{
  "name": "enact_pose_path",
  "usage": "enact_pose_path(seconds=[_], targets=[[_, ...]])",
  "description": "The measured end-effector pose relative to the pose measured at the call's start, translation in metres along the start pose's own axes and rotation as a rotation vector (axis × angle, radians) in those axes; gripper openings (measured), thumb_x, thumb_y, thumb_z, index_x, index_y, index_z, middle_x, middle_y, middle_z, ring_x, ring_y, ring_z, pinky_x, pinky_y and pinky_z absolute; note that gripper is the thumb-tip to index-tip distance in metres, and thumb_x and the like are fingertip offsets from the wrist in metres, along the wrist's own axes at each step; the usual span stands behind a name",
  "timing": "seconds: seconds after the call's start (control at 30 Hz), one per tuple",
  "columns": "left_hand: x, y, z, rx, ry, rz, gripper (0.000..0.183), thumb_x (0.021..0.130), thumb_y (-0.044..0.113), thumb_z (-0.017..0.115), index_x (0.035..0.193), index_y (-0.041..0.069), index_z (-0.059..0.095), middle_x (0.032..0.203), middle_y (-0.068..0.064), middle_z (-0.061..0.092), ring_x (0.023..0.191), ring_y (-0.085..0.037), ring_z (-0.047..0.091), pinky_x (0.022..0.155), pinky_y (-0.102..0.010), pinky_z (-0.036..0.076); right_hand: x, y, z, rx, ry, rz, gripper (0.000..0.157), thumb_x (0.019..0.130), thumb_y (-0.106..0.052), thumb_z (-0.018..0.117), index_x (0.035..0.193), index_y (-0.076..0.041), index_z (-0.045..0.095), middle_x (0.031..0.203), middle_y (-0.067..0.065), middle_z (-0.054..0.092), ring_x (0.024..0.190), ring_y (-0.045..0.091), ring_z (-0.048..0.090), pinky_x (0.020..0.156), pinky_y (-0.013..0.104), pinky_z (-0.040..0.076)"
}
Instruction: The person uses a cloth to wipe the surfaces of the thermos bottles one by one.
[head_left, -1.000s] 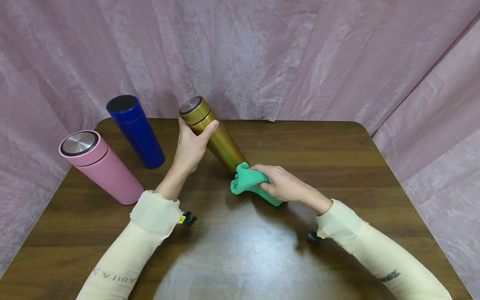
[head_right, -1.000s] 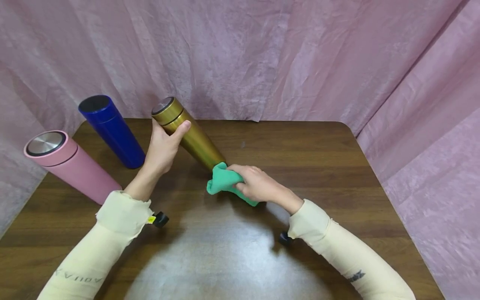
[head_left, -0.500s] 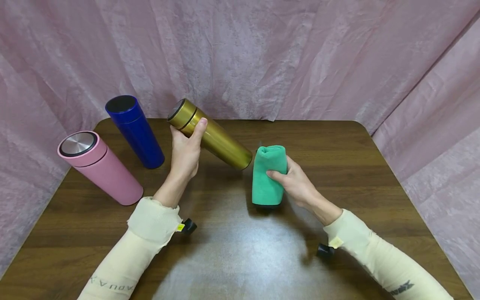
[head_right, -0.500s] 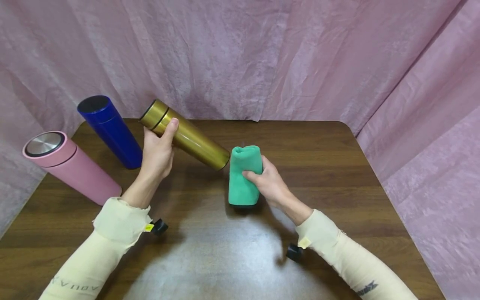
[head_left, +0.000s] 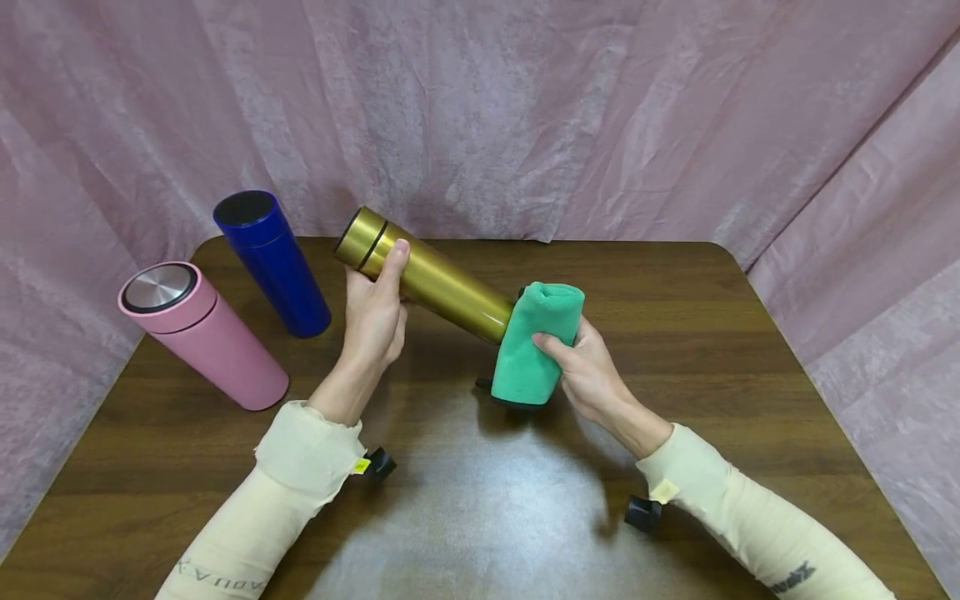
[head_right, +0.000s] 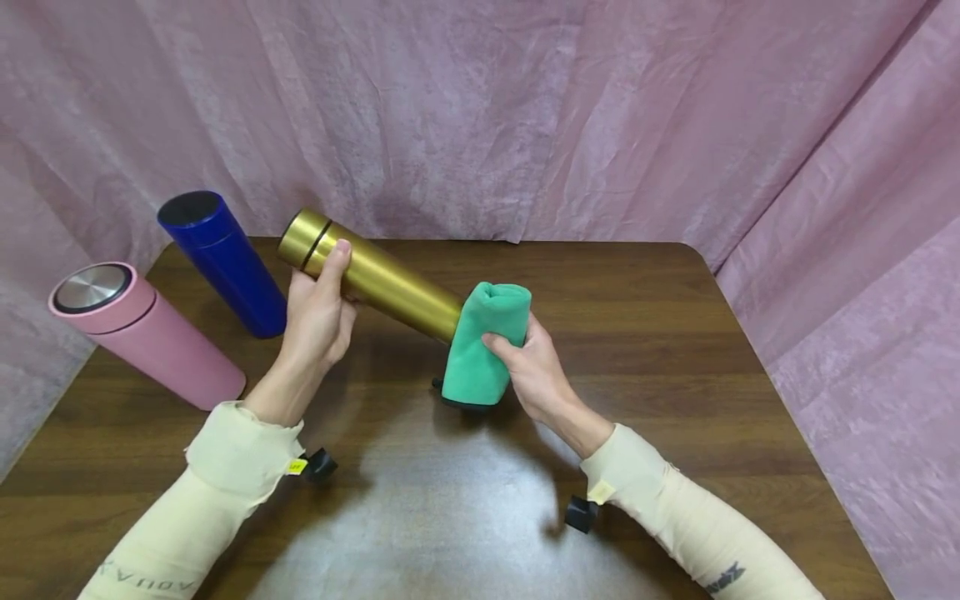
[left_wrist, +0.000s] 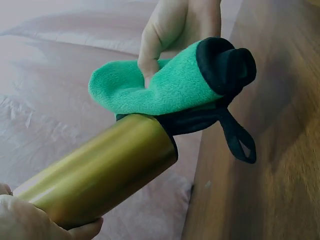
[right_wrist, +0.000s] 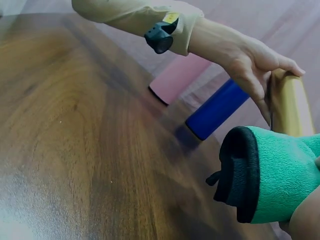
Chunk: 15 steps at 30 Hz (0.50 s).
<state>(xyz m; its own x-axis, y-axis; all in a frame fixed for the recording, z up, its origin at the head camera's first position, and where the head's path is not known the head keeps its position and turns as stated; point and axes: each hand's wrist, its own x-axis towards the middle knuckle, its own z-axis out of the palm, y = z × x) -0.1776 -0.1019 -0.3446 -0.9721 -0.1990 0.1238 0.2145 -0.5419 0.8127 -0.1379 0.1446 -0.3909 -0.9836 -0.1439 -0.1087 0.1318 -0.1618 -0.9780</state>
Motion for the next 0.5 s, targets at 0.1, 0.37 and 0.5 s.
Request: enact_pose_path(seconds=[0.1,0.37,0.5], targets=[[-0.001,0.001,0.000,-0.011,-0.002,-0.011,0.039,0.104,0.017,0.064,0.132,0.017,0.037,0.113,-0.004,0.057,0.098,-0.020,0.062,0.083,-0.032,0.055,-0.001,-0.002,-0.001,0.016,0.014,-0.004,0.046,0.100,-0.001,0.060,0.143,-0.004,0.044,0.131,0.013,0.057,0.113,0.025,0.064,0.094,0.040,0.056],[-0.006,0.004,0.001,-0.050,-0.029,-0.029,0.037,0.104,0.017,0.062,0.132,0.016,0.038,0.116,-0.005,0.055,0.102,-0.020,0.060,0.086,-0.034,0.053,0.003,-0.009,-0.002,0.072,0.043,-0.026,0.037,0.102,0.000,0.057,0.137,-0.005,0.047,0.122,0.010,0.060,0.103,0.020,0.068,0.089,0.038,0.058],[-0.008,0.006,0.004,-0.077,-0.049,-0.022,0.036,0.104,0.016,0.062,0.132,0.016,0.039,0.116,-0.007,0.054,0.104,-0.021,0.059,0.088,-0.035,0.053,0.009,-0.012,-0.002,0.116,0.048,-0.040,0.032,0.102,0.001,0.054,0.132,-0.007,0.049,0.116,0.008,0.061,0.094,0.017,0.070,0.082,0.034,0.060]])
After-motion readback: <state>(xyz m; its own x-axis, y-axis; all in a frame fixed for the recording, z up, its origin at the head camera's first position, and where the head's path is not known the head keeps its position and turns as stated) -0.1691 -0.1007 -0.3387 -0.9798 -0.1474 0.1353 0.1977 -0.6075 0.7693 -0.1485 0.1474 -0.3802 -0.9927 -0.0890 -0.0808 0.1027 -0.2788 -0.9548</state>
